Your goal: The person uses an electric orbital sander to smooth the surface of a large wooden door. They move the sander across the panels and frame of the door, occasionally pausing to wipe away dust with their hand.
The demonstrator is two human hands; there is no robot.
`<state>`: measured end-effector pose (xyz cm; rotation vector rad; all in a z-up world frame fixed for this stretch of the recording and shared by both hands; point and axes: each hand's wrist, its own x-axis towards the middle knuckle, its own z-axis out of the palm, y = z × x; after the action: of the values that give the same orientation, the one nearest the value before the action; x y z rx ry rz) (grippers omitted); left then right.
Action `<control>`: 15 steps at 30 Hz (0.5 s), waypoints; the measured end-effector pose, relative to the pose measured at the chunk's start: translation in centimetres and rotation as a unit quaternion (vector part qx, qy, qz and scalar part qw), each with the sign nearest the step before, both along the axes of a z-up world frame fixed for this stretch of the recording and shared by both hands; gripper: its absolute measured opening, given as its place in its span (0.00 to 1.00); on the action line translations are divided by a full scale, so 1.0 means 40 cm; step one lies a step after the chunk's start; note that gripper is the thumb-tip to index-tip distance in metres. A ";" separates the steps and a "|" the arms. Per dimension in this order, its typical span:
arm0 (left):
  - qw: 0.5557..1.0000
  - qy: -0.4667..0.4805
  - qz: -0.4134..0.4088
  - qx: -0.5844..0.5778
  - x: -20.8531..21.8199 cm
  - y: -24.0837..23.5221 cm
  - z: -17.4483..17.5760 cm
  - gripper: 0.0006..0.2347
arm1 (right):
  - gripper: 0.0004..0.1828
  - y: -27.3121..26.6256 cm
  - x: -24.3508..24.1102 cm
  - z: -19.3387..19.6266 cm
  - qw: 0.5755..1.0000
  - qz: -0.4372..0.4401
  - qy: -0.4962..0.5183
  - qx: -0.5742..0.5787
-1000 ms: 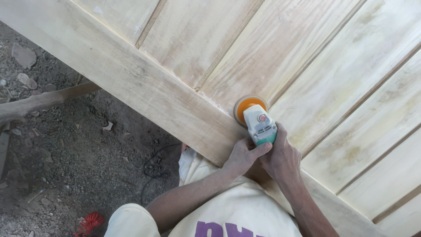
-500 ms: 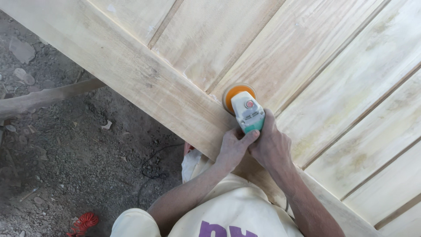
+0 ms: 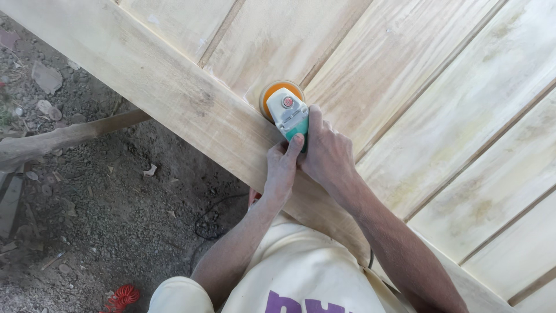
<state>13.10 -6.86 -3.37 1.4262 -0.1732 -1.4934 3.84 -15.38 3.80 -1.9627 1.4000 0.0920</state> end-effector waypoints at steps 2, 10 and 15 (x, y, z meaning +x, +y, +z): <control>1.000 -0.005 -0.012 -0.008 -0.017 0.008 0.005 0.22 | 0.42 0.011 -0.025 0.001 0.999 0.000 -0.021 -0.031; 0.992 0.021 -0.113 0.047 -0.173 0.088 0.027 0.22 | 0.47 0.115 -0.195 0.015 0.996 -0.073 0.050 0.026; 0.973 0.006 -0.230 0.006 -0.236 0.126 0.053 0.24 | 0.49 0.194 -0.304 0.025 0.984 -0.136 0.102 0.060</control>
<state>3.68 -1.83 -1.23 1.4479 -0.5168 -1.8761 -8.31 -7.63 4.78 -1.6846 1.7422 0.2509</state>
